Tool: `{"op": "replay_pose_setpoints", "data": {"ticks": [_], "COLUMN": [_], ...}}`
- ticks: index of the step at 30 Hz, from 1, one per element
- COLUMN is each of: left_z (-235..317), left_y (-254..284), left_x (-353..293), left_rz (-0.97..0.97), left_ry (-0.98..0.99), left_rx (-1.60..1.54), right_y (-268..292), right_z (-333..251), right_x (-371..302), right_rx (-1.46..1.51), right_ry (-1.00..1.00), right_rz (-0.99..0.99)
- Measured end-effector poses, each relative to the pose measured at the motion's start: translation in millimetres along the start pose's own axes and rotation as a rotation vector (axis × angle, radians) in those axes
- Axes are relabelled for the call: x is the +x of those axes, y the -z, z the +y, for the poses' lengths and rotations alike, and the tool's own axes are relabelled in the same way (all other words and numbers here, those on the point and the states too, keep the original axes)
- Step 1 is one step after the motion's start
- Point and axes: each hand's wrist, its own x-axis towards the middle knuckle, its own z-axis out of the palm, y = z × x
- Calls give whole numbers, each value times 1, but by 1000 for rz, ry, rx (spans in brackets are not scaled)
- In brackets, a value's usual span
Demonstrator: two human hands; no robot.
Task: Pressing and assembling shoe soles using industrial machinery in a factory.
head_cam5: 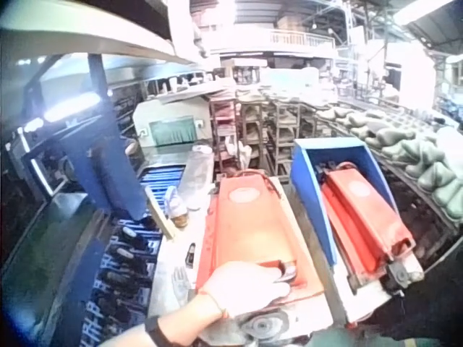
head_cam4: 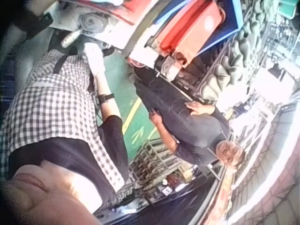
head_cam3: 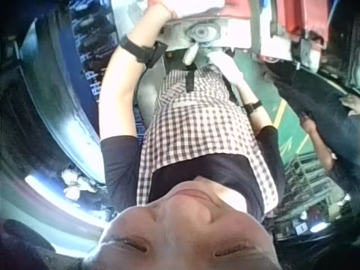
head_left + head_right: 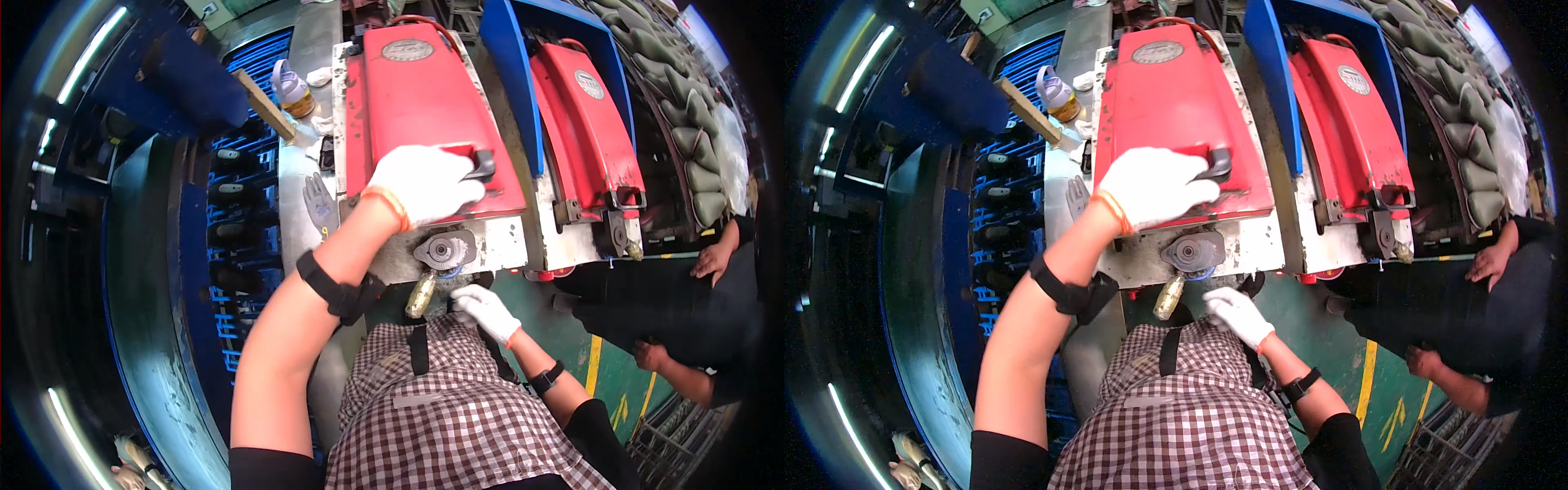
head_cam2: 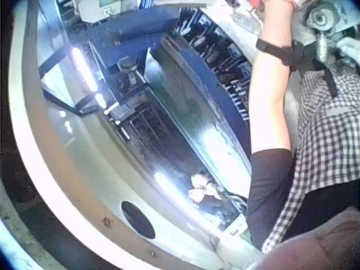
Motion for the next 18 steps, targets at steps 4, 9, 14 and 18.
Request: {"op": "replay_pose_setpoints", "data": {"ticks": [4, 9, 14, 18], "left_z": [-2, 4, 1, 5], "left_y": [-64, -80, -94, -94], "left_x": [-15, -13, -16, -12], "left_rz": [19, 30, 101, 85], "left_ry": [121, 149, 109, 115], "left_rx": [-9, 58, 85, 109], "right_y": [-40, -63, -59, -39], "right_z": [-29, -16, -17, -26], "right_x": [9, 27, 24, 23], "right_rx": [125, 479, 762, 956], "right_ry": [-129, -146, -177, -230], "right_rz": [-360, -586, -651, -510]}}
